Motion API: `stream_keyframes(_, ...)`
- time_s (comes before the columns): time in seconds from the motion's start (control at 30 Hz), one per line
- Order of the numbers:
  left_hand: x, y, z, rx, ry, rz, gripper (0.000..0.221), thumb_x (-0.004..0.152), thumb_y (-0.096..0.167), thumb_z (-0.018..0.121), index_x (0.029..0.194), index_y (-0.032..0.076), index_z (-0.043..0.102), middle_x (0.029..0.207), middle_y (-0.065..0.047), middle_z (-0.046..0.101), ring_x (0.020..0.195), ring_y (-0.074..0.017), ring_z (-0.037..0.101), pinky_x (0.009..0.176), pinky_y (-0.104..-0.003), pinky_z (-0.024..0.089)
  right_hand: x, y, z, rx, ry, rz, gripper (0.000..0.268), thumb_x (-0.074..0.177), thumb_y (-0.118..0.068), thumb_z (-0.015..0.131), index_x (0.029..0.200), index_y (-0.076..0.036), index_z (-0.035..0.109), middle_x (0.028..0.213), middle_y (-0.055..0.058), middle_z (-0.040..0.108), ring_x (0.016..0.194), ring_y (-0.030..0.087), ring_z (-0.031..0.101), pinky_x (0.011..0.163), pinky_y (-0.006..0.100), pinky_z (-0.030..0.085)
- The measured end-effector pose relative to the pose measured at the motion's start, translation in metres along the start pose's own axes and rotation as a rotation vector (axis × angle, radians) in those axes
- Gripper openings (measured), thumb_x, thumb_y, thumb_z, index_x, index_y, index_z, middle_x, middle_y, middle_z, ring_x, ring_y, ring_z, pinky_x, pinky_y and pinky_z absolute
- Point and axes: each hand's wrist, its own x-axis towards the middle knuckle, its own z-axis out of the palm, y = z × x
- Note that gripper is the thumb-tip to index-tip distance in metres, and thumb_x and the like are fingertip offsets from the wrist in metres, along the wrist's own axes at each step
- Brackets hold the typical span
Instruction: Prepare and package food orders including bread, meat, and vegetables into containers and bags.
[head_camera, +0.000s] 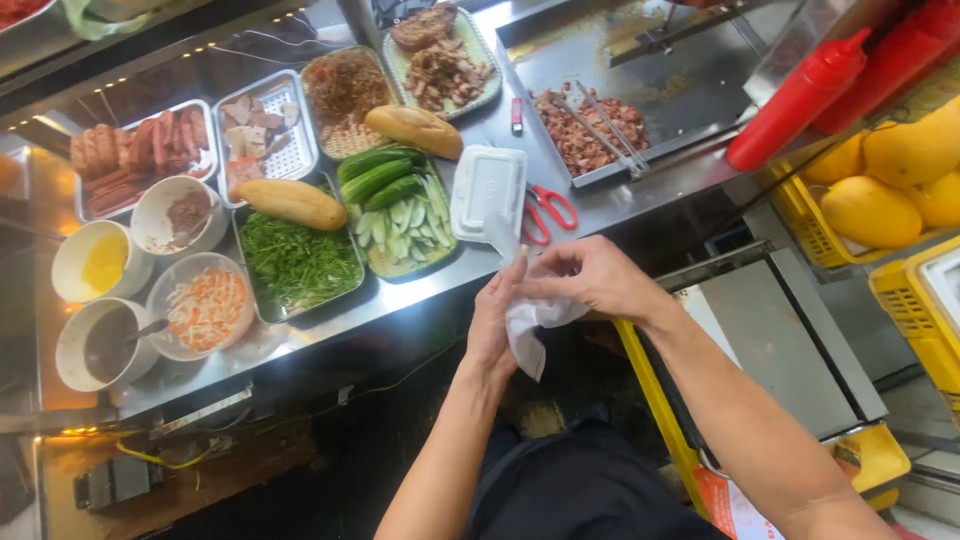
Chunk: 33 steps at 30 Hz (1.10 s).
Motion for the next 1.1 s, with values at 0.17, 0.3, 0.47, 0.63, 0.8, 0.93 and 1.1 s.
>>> stream_keyframes(0.17, -0.009, 0.047, -0.102, -0.005, 0.062, 0.104, 0.023, 0.092, 0.007, 0.075, 0.089, 0.009, 0.053, 0.09, -0.005, 0.065, 0.087, -0.0196, 0.069, 0.08, -0.037, 0.066, 0.022, -0.012, 0.028, 0.036, 0.144, -0.062, 0.023, 0.084, -0.018, 0.084, 0.097, -0.001, 0.079, 0.085, 0.002, 0.077, 0.079, 0.006, 0.068, 0.075, 0.024, 0.055)
stream_keyframes(0.3, -0.028, 0.129, -0.142, -0.174, 0.42, 0.178, 0.014, 0.088, 0.002, 0.07, 0.091, 0.007, 0.058, 0.095, -0.008, 0.071, 0.088, -0.0174, 0.069, 0.078, -0.026, 0.063, 0.038, 0.031, 0.043, 0.066, 0.359, -0.067, 0.019, 0.088, -0.014, 0.08, 0.101, 0.0, 0.076, 0.087, 0.002, 0.075, 0.08, 0.007, 0.066, 0.075, 0.024, 0.053)
stream_keyframes(0.47, -0.018, 0.146, -0.147, 0.115, 0.498, 0.449, 0.023, 0.094, 0.012, 0.079, 0.097, 0.009, 0.056, 0.073, 0.001, 0.056, 0.054, -0.0075, 0.042, 0.045, -0.023, 0.033, 0.041, -0.006, 0.089, -0.261, 0.283, -0.237, 0.064, 0.079, -0.033, 0.082, 0.129, 0.003, 0.065, 0.11, 0.017, 0.069, 0.102, 0.029, 0.066, 0.092, 0.036, 0.05)
stream_keyframes(0.63, -0.057, 0.15, -0.064, 1.134, 0.503, 0.654, 0.032, 0.088, 0.015, 0.085, 0.109, 0.005, 0.063, 0.077, -0.012, 0.057, 0.056, -0.0219, 0.044, 0.051, -0.037, 0.035, 0.065, -0.077, 0.13, -0.349, 0.308, -0.594, 0.08, 0.075, -0.033, 0.082, 0.141, 0.004, 0.055, 0.114, 0.029, 0.065, 0.108, 0.042, 0.063, 0.093, 0.042, 0.049)
stream_keyframes(0.8, -0.102, 0.176, -0.103, 1.908, 0.635, 0.918, 0.056, 0.069, 0.007, 0.076, 0.123, 0.01, 0.064, 0.098, -0.011, 0.071, 0.085, -0.0358, 0.07, 0.066, -0.043, 0.058, 0.135, 0.01, 0.107, -0.257, 0.341, -0.29, 0.035, 0.095, -0.016, 0.067, 0.13, -0.017, 0.074, 0.104, 0.018, 0.078, 0.095, 0.025, 0.079, 0.086, 0.035, 0.06)
stream_keyframes(0.93, -0.119, 0.174, -0.12, 1.602, 0.83, 0.542, 0.029, 0.087, 0.017, 0.081, 0.113, 0.009, 0.07, 0.094, -0.012, 0.073, 0.083, -0.0264, 0.068, 0.074, -0.037, 0.056, 0.152, 0.025, 0.088, -0.14, 0.033, -0.137, 0.043, 0.09, -0.025, 0.075, 0.13, -0.01, 0.072, 0.103, 0.015, 0.078, 0.09, 0.022, 0.077, 0.08, 0.034, 0.059)
stream_keyframes(1.1, -0.112, 0.161, -0.093, 1.275, 0.541, 0.578, 0.023, 0.085, 0.024, 0.083, 0.096, 0.004, 0.076, 0.087, -0.004, 0.072, 0.072, -0.0096, 0.066, 0.06, -0.024, 0.053, 0.164, 0.05, 0.037, 0.133, -0.305, 0.075, 0.062, 0.084, -0.035, 0.075, 0.138, -0.012, 0.056, 0.118, 0.001, 0.073, 0.094, 0.013, 0.07, 0.078, 0.03, 0.056)
